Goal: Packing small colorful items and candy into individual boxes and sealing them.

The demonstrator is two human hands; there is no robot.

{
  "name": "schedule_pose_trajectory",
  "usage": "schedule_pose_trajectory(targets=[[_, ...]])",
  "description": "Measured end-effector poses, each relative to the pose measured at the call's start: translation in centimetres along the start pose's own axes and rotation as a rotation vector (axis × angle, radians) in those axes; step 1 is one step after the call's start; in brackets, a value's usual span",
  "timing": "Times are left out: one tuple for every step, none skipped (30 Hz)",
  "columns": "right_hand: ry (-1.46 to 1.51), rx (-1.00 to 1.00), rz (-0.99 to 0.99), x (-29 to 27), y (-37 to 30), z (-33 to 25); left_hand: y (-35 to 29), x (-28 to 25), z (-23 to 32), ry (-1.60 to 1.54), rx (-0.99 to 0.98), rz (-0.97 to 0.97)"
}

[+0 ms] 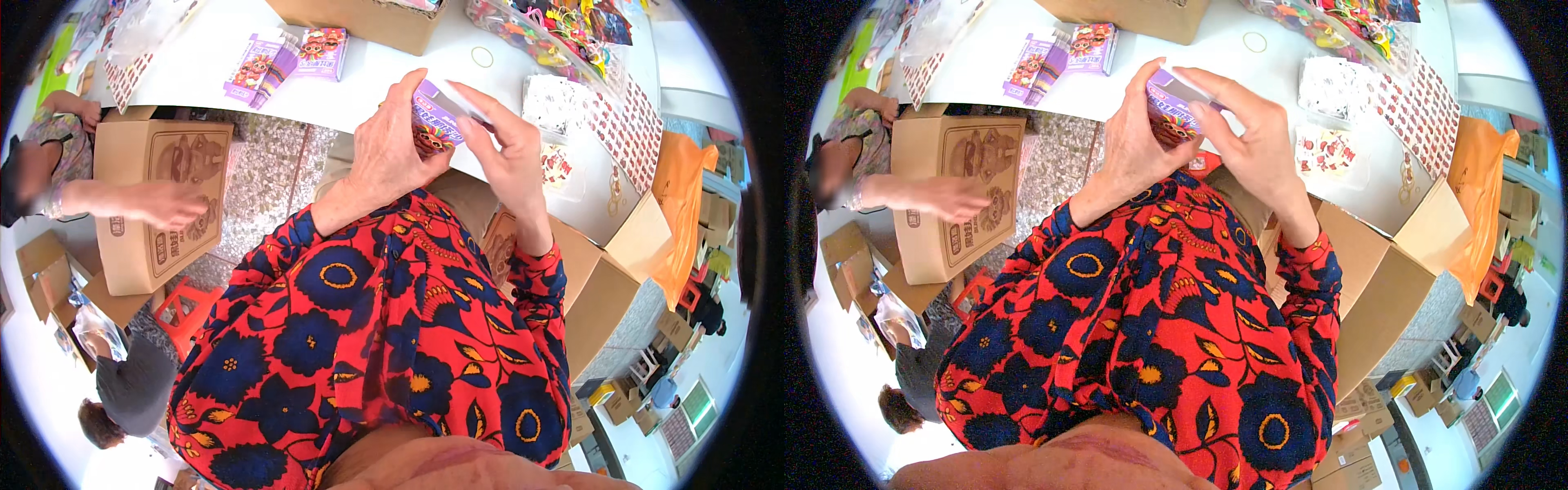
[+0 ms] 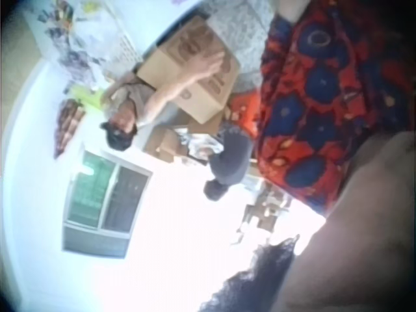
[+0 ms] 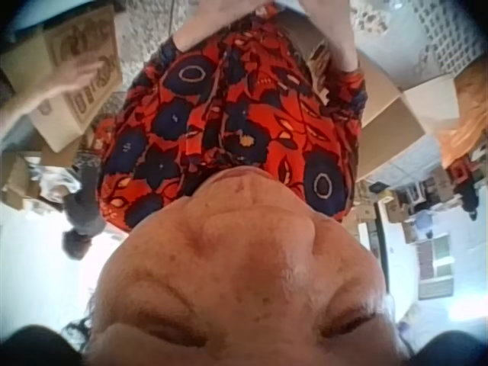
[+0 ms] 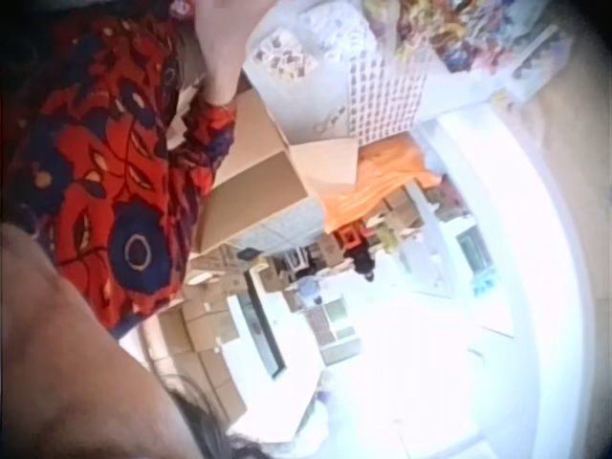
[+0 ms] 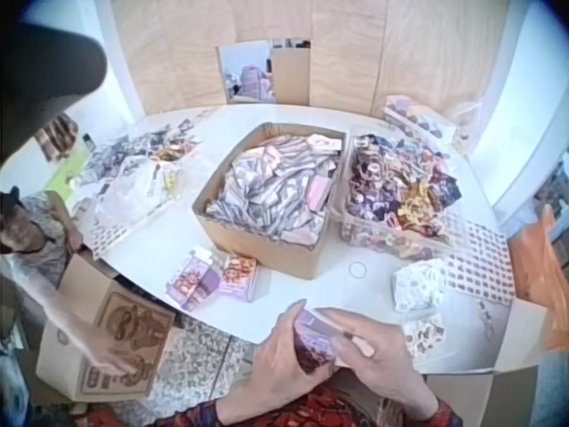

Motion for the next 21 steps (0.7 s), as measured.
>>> schedule_pose_trajectory(targets=[[0.0, -0.002, 0.0, 0.3, 0.1, 0.1, 0.1, 0.0, -0.1, -0.01, -0.03, -0.011], [-0.191, -0.169, 0.047, 0.8, 0.1, -0.5, 0.1, 0.0, -0.3, -0.009, -0.028, -0.011], [-0.38, -0.337, 0.091, 1.3, 0.1, -1.1, 0.1, 0.0, -0.4, -0.012, -0.026, 0.002], [-0.377, -0.34, 0.089, 1.4, 0.0, -1.3, 0.0, -0.1, -0.5, -0.015, -0.024, 0.014], [-0.315, -0.296, 0.085, 1.4, -0.1, -1.4, 0.1, -0.2, -0.5, -0.011, -0.024, 0.016], [-0.252, -0.252, 0.084, 1.4, 0.0, -1.4, 0.1, -0.3, -0.4, 0.024, 0.004, 0.018], [-0.25, -0.254, 0.085, 1.1, 0.0, -1.4, 0.1, -0.3, -0.3, 0.059, 0.032, 0.02], [-0.022, -0.105, 0.054, 0.4, 0.1, -0.9, 0.1, -0.3, -0.3, 0.061, 0.034, 0.019], [0.205, 0.046, 0.026, -0.1, 0.1, -0.5, 0.1, -0.2, -0.2, 0.079, 0.056, 0.016], [0.207, 0.045, 0.032, -0.6, 0.4, -0.7, 0.2, -0.2, -0.1, 0.097, 0.079, 0.013], [0.243, 0.087, -0.022, -0.9, 0.9, -0.8, 0.1, -0.2, -0.2, 0.096, 0.083, 0.009], [0.276, 0.13, -0.074, -1.0, 1.1, -0.8, 0.1, -0.1, -0.4, 0.114, 0.095, 0.01], [0.275, 0.129, -0.067, -1.1, 1.2, -0.9, 0.1, 0.0, -0.5, 0.132, 0.106, 0.011], [0.112, 0.046, -0.043, -1.0, 1.3, -1.3, 0.1, 0.0, -0.4, 0.13, 0.111, 0.008], [-0.05, -0.037, -0.021, -0.9, 1.3, -1.6, 0.0, 0.1, -0.4, 0.129, 0.109, 0.01], [-0.05, -0.039, -0.017, -0.7, 1.3, -1.5, 0.0, 0.1, -0.4, 0.129, 0.107, 0.011], [-0.148, -0.054, 0.041, -0.7, 1.3, -1.4, -0.1, 0.1, -0.3, 0.129, 0.11, 0.01], [-0.245, -0.069, 0.097, -0.7, 1.3, -1.3, -0.1, 0.1, -0.2, 0.13, 0.095, -0.013], [-0.244, -0.071, 0.097, -0.5, 1.4, -1.2, -0.1, 0.1, -0.1, 0.13, 0.079, -0.037], [-0.38, -0.11, 0.111, -0.4, 1.4, -1.2, 0.0, 0.1, 0.1, 0.132, 0.079, -0.036], [-0.518, -0.147, 0.128, -0.3, 1.4, -1.2, 0.1, 0.1, 0.3, 0.138, 0.061, -0.04]])
Point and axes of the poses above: each hand's wrist, its own y-axis towards the middle knuckle, its own x-axis out of the palm, z = x × y, the point moved 3 cm from there along y, towards the middle knuckle, and after that the axes turned 2 degrees about x, right-handed, at the moved point
